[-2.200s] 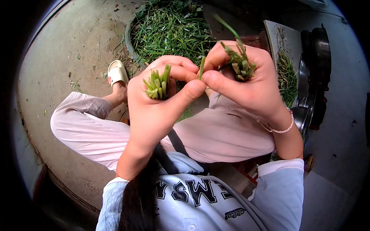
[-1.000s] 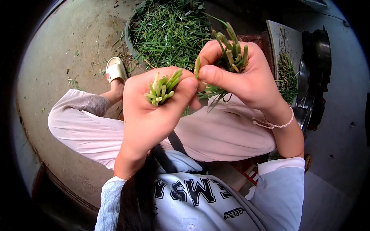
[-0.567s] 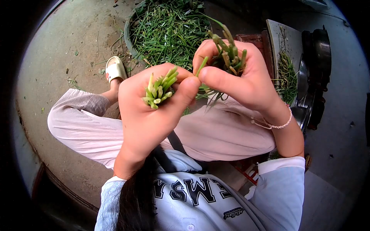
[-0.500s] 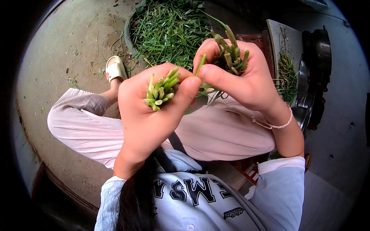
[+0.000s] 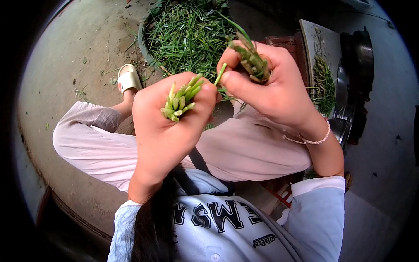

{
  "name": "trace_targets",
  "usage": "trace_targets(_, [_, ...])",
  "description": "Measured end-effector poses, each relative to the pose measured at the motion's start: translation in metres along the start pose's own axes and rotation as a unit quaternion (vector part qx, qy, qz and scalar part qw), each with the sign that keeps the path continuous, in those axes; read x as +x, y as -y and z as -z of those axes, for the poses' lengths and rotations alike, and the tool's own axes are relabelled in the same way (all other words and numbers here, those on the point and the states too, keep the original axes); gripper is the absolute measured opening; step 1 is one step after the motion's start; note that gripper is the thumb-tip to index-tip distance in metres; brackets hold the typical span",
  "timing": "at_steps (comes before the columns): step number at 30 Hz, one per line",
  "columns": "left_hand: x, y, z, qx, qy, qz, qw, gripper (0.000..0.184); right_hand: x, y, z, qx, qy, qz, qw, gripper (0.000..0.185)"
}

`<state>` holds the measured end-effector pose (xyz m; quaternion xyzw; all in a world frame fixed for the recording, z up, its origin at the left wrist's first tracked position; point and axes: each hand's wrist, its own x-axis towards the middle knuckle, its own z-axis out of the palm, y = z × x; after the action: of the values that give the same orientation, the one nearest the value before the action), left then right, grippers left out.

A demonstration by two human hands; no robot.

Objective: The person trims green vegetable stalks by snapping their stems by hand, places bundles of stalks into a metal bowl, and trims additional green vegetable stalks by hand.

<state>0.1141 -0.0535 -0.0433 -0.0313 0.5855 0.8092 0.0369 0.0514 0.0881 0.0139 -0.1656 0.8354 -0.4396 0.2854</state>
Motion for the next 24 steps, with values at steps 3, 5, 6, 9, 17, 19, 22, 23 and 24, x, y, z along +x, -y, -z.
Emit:
trace_targets(3, [0.001, -0.004, 0.000, -0.027, -0.004, 0.038, 0.999, 0.012, 0.005, -0.003, 0.001, 0.011, -0.092, 0.033, 0.995, 0.010])
trace_targets(5, [0.002, -0.002, -0.001, -0.048, -0.005, 0.037, 0.998, 0.013, 0.010, -0.008, 0.007, 0.026, -0.123, 0.049, 0.991, 0.009])
trace_targets(6, [0.003, 0.000, -0.001, -0.071, -0.008, 0.036, 0.997, 0.013, 0.010, -0.009, 0.010, 0.040, -0.151, 0.065, 0.986, 0.008])
trace_targets(9, [0.005, 0.001, 0.002, -0.111, 0.014, 0.034, 0.993, 0.011, 0.015, -0.010, 0.027, 0.067, -0.197, 0.005, 0.978, 0.010])
trace_targets(17, [0.013, 0.018, 0.003, -0.315, 0.052, 0.026, 0.947, 0.019, 0.014, -0.018, 0.031, 0.070, -0.122, -0.073, 0.987, 0.009])
trace_targets(19, [0.018, 0.025, 0.007, -0.354, 0.078, 0.008, 0.932, 0.022, 0.014, -0.018, 0.031, 0.055, -0.096, -0.073, 0.991, 0.009])
trace_targets(22, [0.024, 0.034, 0.008, -0.391, 0.119, -0.031, 0.912, 0.030, 0.014, -0.025, 0.032, 0.021, -0.098, -0.043, 0.994, 0.006])
trace_targets(23, [0.025, 0.035, 0.006, -0.353, 0.091, -0.060, 0.929, 0.030, 0.013, -0.023, 0.033, 0.020, -0.099, -0.041, 0.994, 0.006])
trace_targets(24, [0.026, 0.035, 0.005, -0.315, 0.062, -0.089, 0.943, 0.030, 0.012, -0.020, 0.034, 0.056, -0.087, -0.086, 0.991, 0.005])
